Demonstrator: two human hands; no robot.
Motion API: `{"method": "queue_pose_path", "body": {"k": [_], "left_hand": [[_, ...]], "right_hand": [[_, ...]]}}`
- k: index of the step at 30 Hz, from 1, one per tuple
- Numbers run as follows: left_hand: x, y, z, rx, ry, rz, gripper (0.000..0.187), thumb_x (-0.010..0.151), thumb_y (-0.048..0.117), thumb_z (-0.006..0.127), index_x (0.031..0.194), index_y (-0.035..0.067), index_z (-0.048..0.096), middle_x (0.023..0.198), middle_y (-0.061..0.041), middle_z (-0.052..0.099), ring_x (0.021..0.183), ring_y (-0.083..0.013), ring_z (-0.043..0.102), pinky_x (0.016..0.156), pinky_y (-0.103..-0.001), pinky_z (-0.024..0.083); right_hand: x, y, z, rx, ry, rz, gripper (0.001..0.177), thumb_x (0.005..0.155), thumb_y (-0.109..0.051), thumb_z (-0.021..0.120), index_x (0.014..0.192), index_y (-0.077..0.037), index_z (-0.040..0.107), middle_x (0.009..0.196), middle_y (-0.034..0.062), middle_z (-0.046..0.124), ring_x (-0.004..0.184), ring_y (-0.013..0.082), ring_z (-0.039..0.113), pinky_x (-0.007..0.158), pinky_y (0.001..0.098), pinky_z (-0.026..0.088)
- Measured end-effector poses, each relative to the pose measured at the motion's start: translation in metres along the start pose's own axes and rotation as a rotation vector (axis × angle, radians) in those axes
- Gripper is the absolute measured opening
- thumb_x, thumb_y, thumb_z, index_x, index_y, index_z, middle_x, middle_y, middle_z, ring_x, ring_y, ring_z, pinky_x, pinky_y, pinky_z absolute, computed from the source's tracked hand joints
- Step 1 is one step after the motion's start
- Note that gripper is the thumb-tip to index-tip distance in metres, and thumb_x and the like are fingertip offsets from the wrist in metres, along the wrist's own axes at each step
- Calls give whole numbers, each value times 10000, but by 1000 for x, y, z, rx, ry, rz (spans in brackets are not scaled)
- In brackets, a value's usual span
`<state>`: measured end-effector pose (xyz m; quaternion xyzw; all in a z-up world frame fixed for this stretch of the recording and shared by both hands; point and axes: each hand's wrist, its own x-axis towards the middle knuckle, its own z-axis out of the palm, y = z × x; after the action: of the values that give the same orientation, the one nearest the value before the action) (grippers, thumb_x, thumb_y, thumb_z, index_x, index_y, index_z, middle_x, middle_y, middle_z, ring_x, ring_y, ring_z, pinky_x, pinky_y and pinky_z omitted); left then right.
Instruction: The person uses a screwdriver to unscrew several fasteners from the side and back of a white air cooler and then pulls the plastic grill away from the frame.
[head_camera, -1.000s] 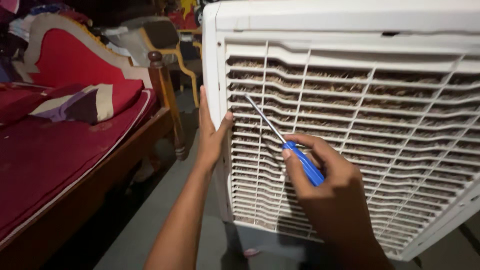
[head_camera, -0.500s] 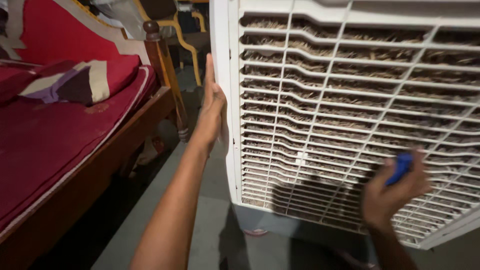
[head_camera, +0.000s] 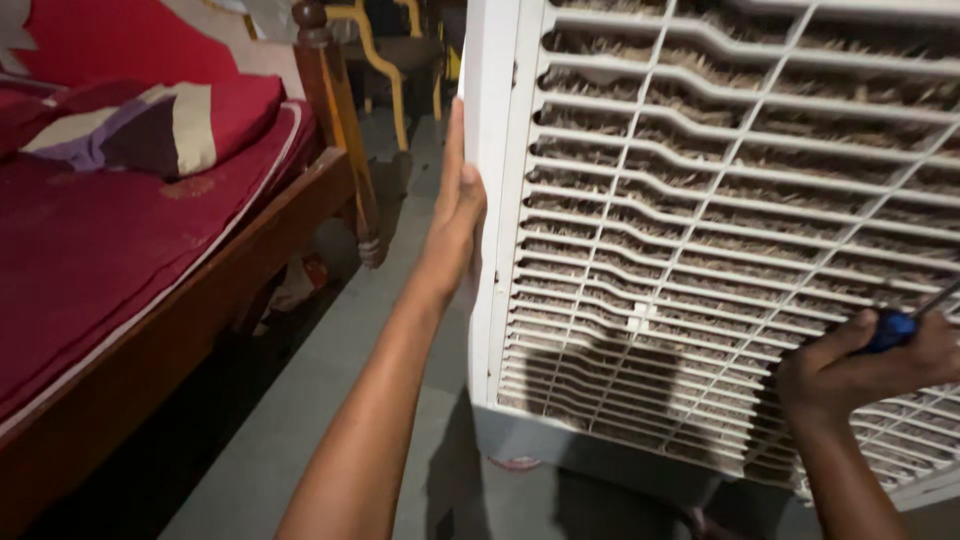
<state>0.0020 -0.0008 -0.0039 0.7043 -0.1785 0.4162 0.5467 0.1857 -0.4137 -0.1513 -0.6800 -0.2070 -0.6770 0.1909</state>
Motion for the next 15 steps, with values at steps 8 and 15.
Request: {"method": "queue_pose_path", "body": {"k": [8,15], "left_hand": [[-13,57,51,410,389,101,525,1127,319,448,1606,121,363,1655,-153,412,1555,-351,387,1266,-469,320],[33,105,107,1133,184,755,415,1091,343,664,1465,177,600,1526,-29,553,1494,-248,431,1264,-491,316]], "right_hand": [[14,-20,-8,84,-74,244,290,1187,-113,568,1373,36,404,1170,208,431,1129,338,368,1029,492,260],[96,-31,-55,805,57,310,201,1185,16,526,1238,-99,370,1147,51,427,962,95,450,868,236,410]]}}
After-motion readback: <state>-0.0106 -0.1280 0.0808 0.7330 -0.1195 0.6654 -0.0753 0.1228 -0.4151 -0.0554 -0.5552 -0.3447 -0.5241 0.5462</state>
